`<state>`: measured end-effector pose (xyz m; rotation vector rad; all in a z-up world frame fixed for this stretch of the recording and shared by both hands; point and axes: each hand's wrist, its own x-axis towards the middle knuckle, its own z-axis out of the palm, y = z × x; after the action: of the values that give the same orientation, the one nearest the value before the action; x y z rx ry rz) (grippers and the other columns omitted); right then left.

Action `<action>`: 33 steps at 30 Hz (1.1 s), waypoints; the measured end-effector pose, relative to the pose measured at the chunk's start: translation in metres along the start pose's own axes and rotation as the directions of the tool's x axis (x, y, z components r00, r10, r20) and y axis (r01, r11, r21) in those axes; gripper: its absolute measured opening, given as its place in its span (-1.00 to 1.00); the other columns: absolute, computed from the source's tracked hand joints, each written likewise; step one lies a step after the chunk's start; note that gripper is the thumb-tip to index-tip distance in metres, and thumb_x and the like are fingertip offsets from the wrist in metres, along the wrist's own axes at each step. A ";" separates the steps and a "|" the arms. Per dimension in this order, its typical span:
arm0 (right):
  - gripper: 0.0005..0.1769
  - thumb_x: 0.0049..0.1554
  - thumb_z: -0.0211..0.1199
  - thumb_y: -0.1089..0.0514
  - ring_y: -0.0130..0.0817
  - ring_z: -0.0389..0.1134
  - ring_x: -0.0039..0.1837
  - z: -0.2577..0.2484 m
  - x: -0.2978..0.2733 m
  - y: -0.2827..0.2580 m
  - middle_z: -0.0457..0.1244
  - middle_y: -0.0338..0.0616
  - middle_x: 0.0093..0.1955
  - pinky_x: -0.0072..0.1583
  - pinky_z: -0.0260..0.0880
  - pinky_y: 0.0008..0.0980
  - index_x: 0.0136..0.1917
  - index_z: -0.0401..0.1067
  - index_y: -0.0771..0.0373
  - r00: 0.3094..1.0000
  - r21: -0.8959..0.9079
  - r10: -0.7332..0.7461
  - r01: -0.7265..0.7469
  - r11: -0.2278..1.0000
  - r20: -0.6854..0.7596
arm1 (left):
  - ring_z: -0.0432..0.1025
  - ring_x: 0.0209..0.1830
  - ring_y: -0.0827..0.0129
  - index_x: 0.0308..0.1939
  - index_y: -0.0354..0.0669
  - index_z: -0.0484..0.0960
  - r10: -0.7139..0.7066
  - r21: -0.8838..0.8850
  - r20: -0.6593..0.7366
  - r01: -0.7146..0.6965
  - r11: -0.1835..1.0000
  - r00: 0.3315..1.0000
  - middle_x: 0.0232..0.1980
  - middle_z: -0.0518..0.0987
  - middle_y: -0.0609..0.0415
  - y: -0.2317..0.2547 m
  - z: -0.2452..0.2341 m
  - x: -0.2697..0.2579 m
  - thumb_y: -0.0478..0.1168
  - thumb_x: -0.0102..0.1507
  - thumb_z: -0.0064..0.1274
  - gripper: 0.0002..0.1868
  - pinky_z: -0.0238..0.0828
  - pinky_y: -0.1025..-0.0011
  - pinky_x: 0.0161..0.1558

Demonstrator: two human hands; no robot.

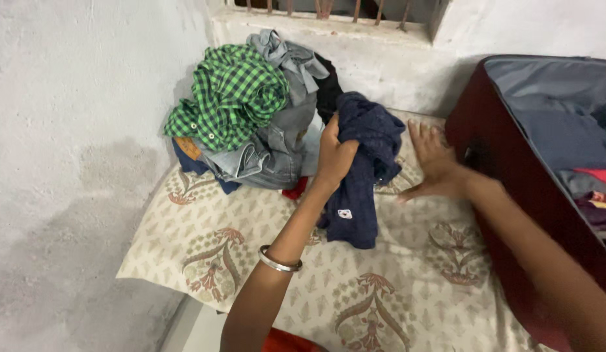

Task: The person removes items from a suitcase and sorts them into piles, including a green shirt and a blue garment.

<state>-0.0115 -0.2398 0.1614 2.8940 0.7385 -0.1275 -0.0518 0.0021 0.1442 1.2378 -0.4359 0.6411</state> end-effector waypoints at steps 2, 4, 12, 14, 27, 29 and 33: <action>0.68 -0.18 0.73 -0.25 0.43 -0.36 0.66 0.018 0.007 -0.015 -0.33 0.51 0.64 0.54 -0.23 0.10 0.68 -0.37 0.57 0.831 0.370 -0.373 0.527 0.765 -0.413 | 0.46 0.14 0.35 0.38 -0.38 0.43 -0.012 -0.082 0.035 0.015 0.997 0.999 0.18 0.58 0.00 0.002 0.007 0.006 -0.52 0.10 -0.13 -0.30 0.36 0.45 0.24; 0.02 -0.13 0.54 0.02 -0.13 0.28 0.42 0.040 0.021 -0.029 0.28 -0.03 0.40 0.40 0.31 -0.24 0.51 0.17 0.21 0.978 0.732 -0.204 0.163 0.662 -0.033 | 0.47 0.10 0.36 0.41 -0.38 0.41 -0.116 -0.182 0.054 0.124 0.976 0.992 0.16 0.57 0.00 0.006 0.018 0.006 -0.53 0.07 -0.14 -0.25 0.40 0.44 0.18; -0.37 0.08 0.23 0.41 -0.35 0.37 0.26 0.063 0.040 -0.060 0.34 -0.17 0.25 0.28 0.39 -0.35 0.42 0.31 0.23 0.911 0.912 0.227 0.381 -0.150 -0.343 | 0.53 0.01 0.28 0.28 -0.38 0.46 -0.320 -0.315 -0.077 0.281 0.906 0.944 0.12 0.59 -0.09 0.007 -0.004 0.017 -0.47 0.19 0.03 -0.47 0.48 0.31 0.12; -0.44 0.12 0.21 0.39 -0.39 0.37 0.24 0.048 0.032 -0.069 0.34 -0.21 0.24 0.28 0.39 -0.37 0.39 0.31 0.18 0.878 0.844 0.293 0.458 -0.280 -0.379 | 0.55 0.03 0.28 0.28 -0.42 0.50 -0.351 -0.238 -0.055 0.329 0.914 0.935 0.14 0.61 -0.09 -0.003 -0.022 0.016 -0.44 0.19 0.03 -0.47 0.48 0.33 0.14; -0.36 0.17 0.14 0.43 -0.26 0.38 0.16 0.033 0.029 -0.114 0.32 -0.12 0.21 0.10 0.45 -0.25 0.48 0.20 0.12 0.968 0.805 0.177 0.246 -0.539 -0.177 | 0.59 0.06 0.10 0.26 -0.30 0.51 -0.778 -0.680 0.257 0.679 0.276 0.573 0.16 0.63 -0.11 -0.097 -0.089 -0.061 0.05 0.29 0.02 -0.41 0.56 0.06 0.11; -0.17 0.07 0.19 0.47 -0.24 0.31 0.24 0.036 0.028 -0.120 0.26 -0.09 0.28 0.19 0.35 -0.25 0.55 0.09 0.10 0.934 0.895 0.198 0.344 -0.283 -0.297 | 0.59 0.07 0.09 0.26 -0.30 0.51 -0.753 -0.721 0.230 0.628 0.293 0.616 0.17 0.62 -0.13 -0.109 -0.099 -0.069 0.05 0.30 0.01 -0.41 0.57 0.05 0.10; -0.10 0.06 0.27 0.37 -0.22 0.19 0.46 0.053 0.025 -0.140 0.14 -0.02 0.42 0.45 0.22 -0.28 0.59 -0.04 0.29 0.784 0.803 0.173 0.587 0.106 -0.596 | 0.56 0.13 0.12 0.32 -0.30 0.46 -0.643 -0.754 0.081 0.469 0.460 0.762 0.22 0.60 -0.12 -0.106 -0.104 -0.075 0.00 0.38 -0.02 -0.46 0.57 0.11 0.15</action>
<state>-0.0592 -0.1158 0.0882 4.1414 1.8682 0.4876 -0.0416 0.0659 -0.0089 0.4285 -0.0423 -0.0306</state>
